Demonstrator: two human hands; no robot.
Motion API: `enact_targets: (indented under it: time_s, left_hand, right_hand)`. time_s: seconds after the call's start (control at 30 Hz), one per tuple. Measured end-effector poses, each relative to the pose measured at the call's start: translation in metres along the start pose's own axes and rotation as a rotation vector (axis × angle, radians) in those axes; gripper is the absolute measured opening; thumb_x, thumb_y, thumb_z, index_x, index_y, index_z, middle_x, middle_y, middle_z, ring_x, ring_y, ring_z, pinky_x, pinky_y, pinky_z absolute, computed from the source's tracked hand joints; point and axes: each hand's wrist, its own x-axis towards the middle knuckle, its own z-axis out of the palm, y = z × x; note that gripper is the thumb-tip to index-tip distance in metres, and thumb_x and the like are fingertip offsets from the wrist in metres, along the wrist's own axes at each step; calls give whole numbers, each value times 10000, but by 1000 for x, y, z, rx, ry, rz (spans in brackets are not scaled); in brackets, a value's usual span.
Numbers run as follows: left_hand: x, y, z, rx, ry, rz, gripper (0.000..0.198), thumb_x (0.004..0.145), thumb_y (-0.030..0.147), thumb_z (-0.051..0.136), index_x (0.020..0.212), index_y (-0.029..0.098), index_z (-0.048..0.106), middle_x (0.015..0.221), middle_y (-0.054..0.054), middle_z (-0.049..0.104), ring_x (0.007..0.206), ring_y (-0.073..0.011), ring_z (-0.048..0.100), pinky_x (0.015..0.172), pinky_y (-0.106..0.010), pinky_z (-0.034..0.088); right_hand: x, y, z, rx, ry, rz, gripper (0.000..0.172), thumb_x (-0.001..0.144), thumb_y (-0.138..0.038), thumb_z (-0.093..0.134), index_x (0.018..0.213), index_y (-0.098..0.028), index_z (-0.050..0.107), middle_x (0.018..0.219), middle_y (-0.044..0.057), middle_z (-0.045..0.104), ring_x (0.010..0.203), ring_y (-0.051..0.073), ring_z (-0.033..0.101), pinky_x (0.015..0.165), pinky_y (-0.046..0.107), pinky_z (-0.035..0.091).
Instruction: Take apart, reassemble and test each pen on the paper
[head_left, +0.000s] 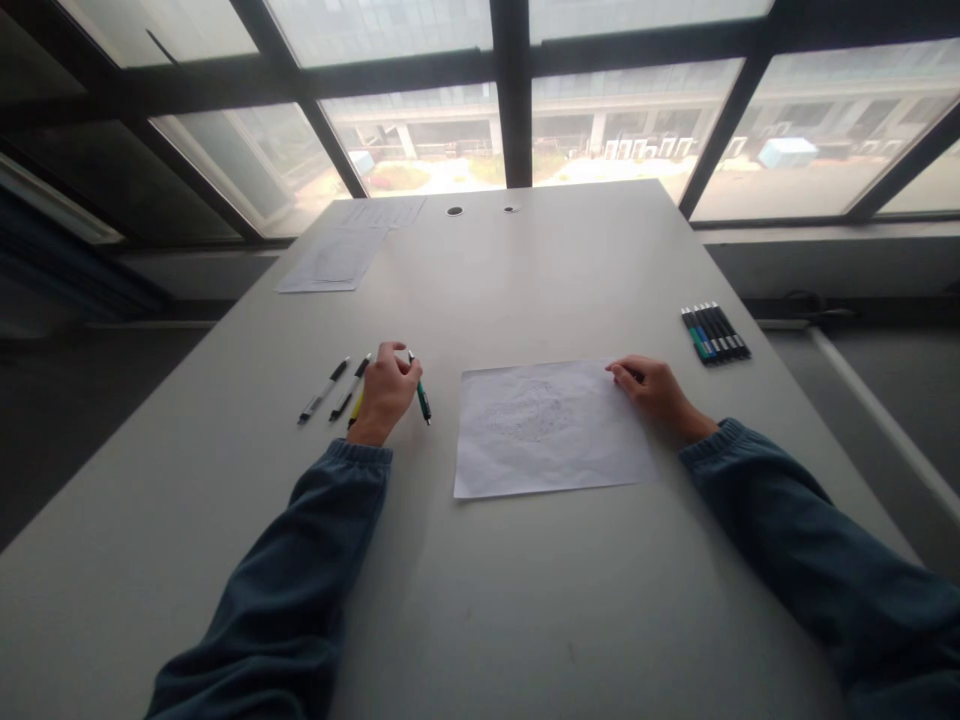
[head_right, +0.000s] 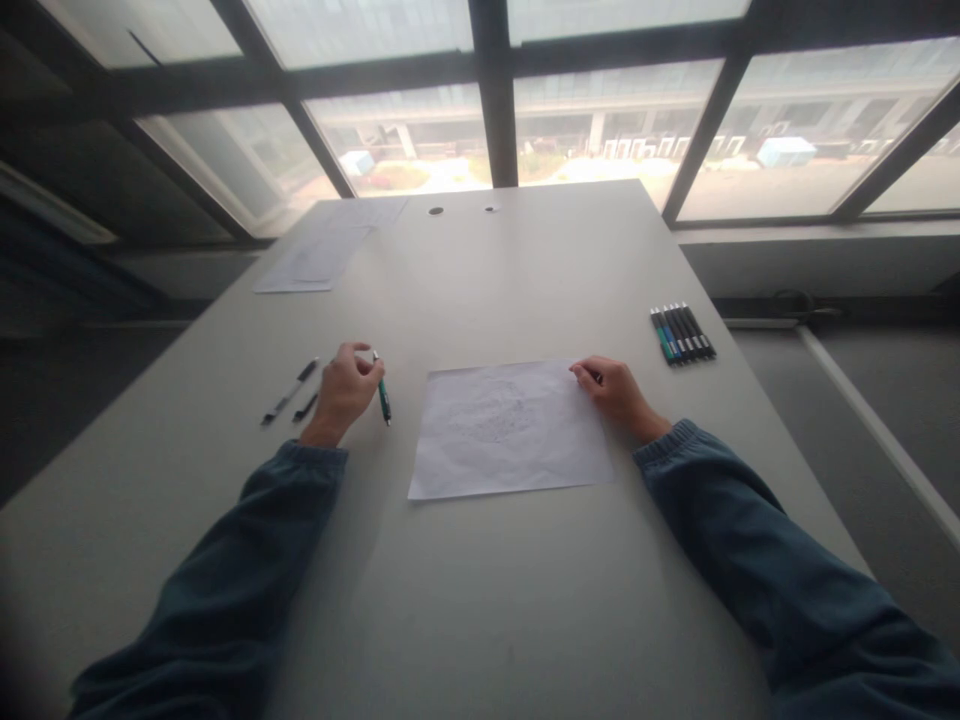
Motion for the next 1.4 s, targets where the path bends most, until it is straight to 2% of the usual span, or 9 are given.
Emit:
enact_targets:
  time_s: [0.03, 0.17, 0.23, 0.4, 0.53, 0.73, 0.9, 1.07, 1.4]
  left_hand:
    - [-3, 7, 0, -75, -35, 45, 460, 840, 301, 625, 1272, 147, 590, 771, -25, 682, 744, -188, 648, 762, -294, 506]
    - [-24, 38, 4, -553, -369, 78, 475, 857, 363, 609, 1275, 136, 599, 647, 34, 582, 516, -115, 526, 514, -230, 438]
    - [-36, 54, 6, -739, -457, 72, 423, 849, 371, 641, 1200, 136, 628, 669, 25, 588, 520, -101, 534, 496, -218, 448]
    - [-65, 81, 14, -1033, -512, 20, 313, 849, 363, 708, 1054, 172, 570, 723, 2, 666, 601, -115, 633, 543, -214, 512]
    - [-82, 93, 25, -1139, -616, -20, 328, 830, 349, 754, 989, 166, 533, 805, -49, 737, 673, -147, 705, 647, -269, 586]
    - [-92, 101, 43, -1250, -501, -66, 340, 835, 360, 774, 964, 169, 525, 883, -76, 767, 789, -205, 766, 779, -369, 635]
    - [-93, 99, 50, -1249, -455, -59, 334, 849, 390, 771, 938, 169, 537, 866, -67, 772, 792, -214, 775, 783, -380, 644]
    - [-92, 93, 56, -1052, -331, 66, 326, 793, 401, 819, 907, 129, 679, 748, -59, 752, 665, -168, 733, 656, -277, 616]
    - [-80, 82, 53, -833, -288, 249, 261, 859, 379, 748, 974, 146, 770, 791, -64, 783, 671, -167, 743, 684, -271, 629]
  right_hand:
    - [0, 0, 0, -1, 0, 0, 353, 968, -416, 530, 920, -165, 774, 830, 79, 750, 743, 216, 658, 678, 331, 482]
    - [0, 3, 1, -8, 4, -2, 361, 967, -424, 528, 913, -166, 774, 808, 76, 745, 729, 215, 654, 661, 330, 483]
    - [0, 4, 1, -10, 10, -1, 353, 963, -420, 529, 917, -168, 772, 814, 77, 749, 715, 210, 651, 653, 330, 485]
    - [-3, -12, -1, 54, 123, 31, 301, 940, -378, 558, 1007, -170, 765, 865, 84, 756, 714, 201, 654, 639, 325, 491]
    - [-18, -42, 5, 306, 120, 113, 290, 940, -411, 590, 1015, -185, 753, 788, 55, 715, 680, 180, 631, 605, 304, 490]
    - [-40, -67, 22, 555, -104, 191, 303, 922, -452, 647, 1083, -211, 735, 759, 31, 711, 635, 157, 629, 576, 285, 507]
    - [-37, -67, 26, 644, 14, 229, 280, 830, -423, 767, 996, -198, 748, 714, 26, 710, 625, 159, 636, 573, 293, 520]
    - [-34, -60, 26, 633, 133, 241, 276, 831, -395, 768, 977, -161, 754, 735, 46, 735, 627, 150, 642, 597, 288, 528]
    - [-33, -51, 33, 611, 178, 253, 254, 823, -392, 775, 911, -157, 734, 703, 37, 726, 613, 154, 669, 580, 270, 524]
